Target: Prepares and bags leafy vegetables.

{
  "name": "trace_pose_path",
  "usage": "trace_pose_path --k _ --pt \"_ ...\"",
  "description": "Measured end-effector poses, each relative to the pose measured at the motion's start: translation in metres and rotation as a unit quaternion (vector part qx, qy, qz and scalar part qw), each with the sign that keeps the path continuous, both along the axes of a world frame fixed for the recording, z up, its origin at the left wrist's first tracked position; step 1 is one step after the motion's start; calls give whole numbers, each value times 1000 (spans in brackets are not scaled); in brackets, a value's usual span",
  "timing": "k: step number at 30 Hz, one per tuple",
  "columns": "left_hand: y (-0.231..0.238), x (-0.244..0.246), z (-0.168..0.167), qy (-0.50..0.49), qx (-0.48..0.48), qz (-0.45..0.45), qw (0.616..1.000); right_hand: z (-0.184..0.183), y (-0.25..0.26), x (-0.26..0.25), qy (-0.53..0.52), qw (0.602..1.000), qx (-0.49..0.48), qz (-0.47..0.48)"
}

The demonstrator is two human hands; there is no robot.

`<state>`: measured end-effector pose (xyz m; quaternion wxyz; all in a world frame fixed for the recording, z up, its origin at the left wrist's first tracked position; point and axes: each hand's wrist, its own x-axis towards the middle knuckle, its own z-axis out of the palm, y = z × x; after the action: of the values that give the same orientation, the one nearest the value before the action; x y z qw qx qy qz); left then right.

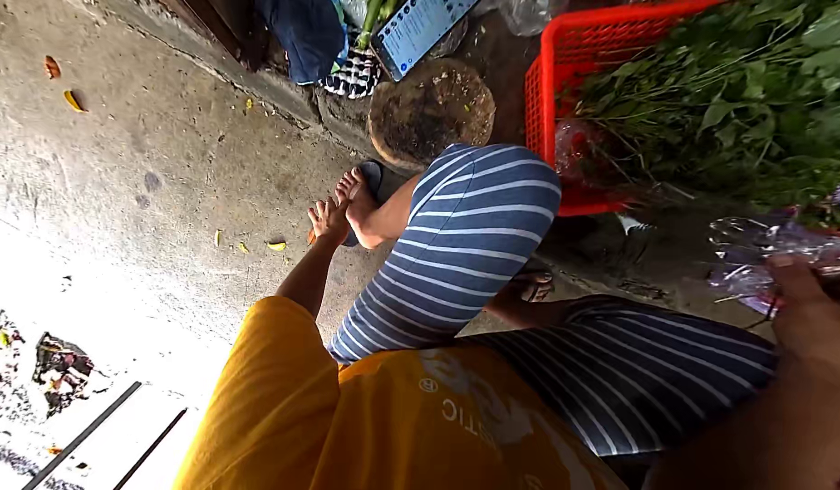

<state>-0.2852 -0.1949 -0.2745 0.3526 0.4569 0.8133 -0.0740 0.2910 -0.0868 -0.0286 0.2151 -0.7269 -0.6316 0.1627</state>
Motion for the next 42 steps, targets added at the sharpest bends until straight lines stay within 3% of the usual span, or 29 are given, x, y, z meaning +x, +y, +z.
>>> trace_pose_path --k 11,23,28,33,38,42 --pt "8 -4 -9 11 28 3 1000 -21 0 26 10 1000 27 7" --pt "7 -5 -16 -6 8 31 999 -4 0 3 -2 1000 -3 -15" --pt "10 0 -18 1 9 24 1000 -18 1 20 3 1000 19 5" --pt "13 0 -13 -14 -34 46 998 -1 -1 -3 -5 1000 -8 -18" --pt "13 -2 -16 6 18 42 999 -1 -2 -2 -8 1000 -2 -14" --pt "11 -4 -17 0 -2 20 1000 1 -1 -3 -4 1000 -7 -13"
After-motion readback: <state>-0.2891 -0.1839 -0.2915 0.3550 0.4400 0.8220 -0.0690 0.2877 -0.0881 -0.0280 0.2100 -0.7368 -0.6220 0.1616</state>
